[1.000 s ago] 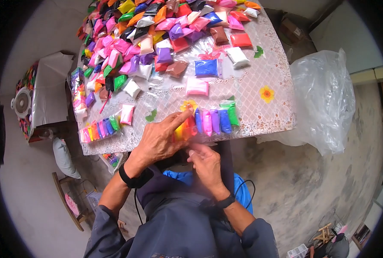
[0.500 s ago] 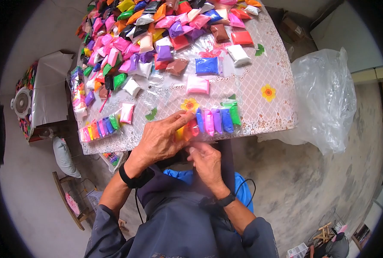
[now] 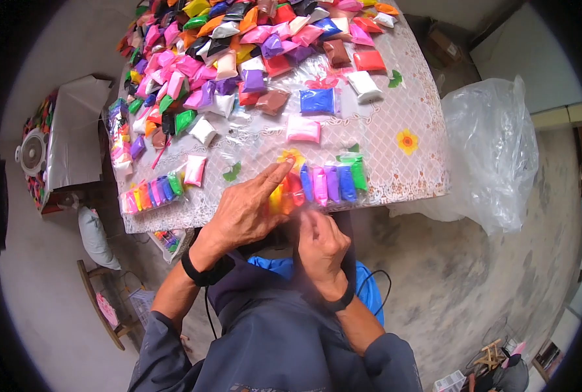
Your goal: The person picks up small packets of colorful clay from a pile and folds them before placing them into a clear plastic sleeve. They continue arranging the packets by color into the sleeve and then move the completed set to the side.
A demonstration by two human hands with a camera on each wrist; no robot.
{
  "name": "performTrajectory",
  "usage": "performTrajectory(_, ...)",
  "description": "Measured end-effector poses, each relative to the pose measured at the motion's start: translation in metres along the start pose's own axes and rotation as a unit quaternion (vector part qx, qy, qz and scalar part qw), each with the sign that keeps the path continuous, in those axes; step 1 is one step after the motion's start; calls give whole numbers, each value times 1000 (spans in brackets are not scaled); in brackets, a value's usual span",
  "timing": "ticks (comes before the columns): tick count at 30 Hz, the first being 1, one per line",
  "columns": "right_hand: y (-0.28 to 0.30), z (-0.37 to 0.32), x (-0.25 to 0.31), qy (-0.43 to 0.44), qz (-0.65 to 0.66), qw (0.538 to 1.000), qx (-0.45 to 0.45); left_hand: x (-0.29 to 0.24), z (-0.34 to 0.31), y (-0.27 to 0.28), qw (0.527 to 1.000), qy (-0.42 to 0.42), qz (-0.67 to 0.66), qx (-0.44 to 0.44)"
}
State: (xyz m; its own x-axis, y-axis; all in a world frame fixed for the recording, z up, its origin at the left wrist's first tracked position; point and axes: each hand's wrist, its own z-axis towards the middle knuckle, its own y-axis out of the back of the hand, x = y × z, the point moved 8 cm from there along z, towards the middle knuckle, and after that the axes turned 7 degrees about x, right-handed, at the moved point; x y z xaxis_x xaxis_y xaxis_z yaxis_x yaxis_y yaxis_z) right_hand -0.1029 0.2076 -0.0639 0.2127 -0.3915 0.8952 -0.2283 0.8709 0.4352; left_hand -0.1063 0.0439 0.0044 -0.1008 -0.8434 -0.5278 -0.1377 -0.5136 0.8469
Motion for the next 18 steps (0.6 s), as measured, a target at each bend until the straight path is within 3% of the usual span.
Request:
performTrajectory(1,6,1,18,89,-73,993,-32,1,-1,0,1000,2,-6,-5)
performTrajectory(7,10,1,36,153,-125,978,-59,10,-4,-6,998,36,-50,30)
performTrajectory(18,10,-2,31,99,-64,993,-19,14,-13,-5,994,73,-78,35)
